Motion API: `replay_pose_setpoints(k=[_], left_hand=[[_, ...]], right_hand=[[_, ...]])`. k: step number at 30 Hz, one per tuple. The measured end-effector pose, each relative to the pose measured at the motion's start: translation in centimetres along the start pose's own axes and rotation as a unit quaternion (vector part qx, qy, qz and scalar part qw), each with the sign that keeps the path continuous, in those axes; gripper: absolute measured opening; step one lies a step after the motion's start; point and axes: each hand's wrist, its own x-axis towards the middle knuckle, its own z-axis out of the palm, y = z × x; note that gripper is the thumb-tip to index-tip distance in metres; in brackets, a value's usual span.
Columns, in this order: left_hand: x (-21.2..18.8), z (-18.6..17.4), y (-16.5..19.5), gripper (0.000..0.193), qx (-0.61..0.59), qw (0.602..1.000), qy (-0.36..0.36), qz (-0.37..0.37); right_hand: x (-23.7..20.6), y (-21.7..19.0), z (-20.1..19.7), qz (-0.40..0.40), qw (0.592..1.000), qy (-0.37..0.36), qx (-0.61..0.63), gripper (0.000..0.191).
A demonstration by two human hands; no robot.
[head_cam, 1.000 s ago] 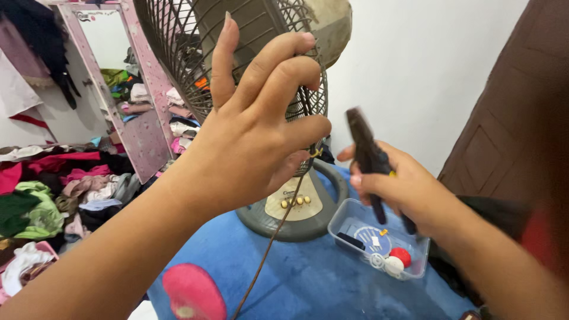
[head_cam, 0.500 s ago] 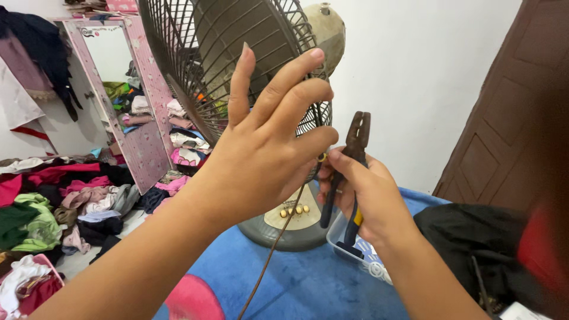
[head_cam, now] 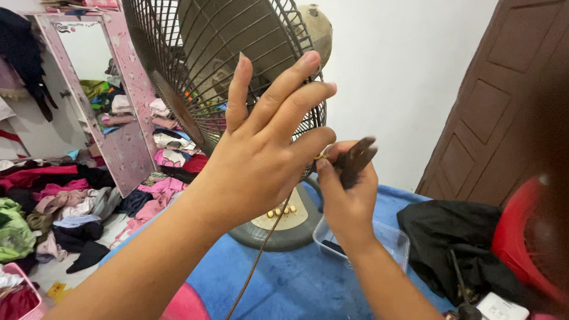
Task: The person unscrews the rear grille of a small red toy fan with a screwdriver, then plugs the fan into a wall outlet and tests it. They then use pliers to work on the power cord of a larger standing fan, manipulating the wire near the fan base.
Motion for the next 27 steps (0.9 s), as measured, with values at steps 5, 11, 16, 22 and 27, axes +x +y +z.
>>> replay_pose_setpoints(k=[5,11,16,22,27], left_hand=[[0.5,0.8,0.2,0.017,0.013,1.000,0.002,0.005],[0.6,0.6,-0.1,0.019,-0.014,1.000,0.026,-0.008],[-0.2,1.1,1.3,0.024,-0.049,0.997,0.035,-0.057],[-2.0,3.0,4.4,0.026,0.038,0.974,0.137,-0.174],[-2.6,5.3,5.9,0.033,0.066,0.956,0.163,-0.234]], right_hand=[[0.2,0.4,-0.4,-0.092,0.990,0.009,-0.108,0.011],[0.4,-0.4,-1.4,0.073,0.997,-0.002,0.017,0.014],[0.8,-1.0,-1.5,0.084,0.996,-0.006,-0.002,0.014],[0.6,-0.8,-1.3,0.025,0.996,0.048,-0.077,0.016],[1.0,-1.0,-1.4,-0.005,0.997,0.030,-0.064,0.019]])
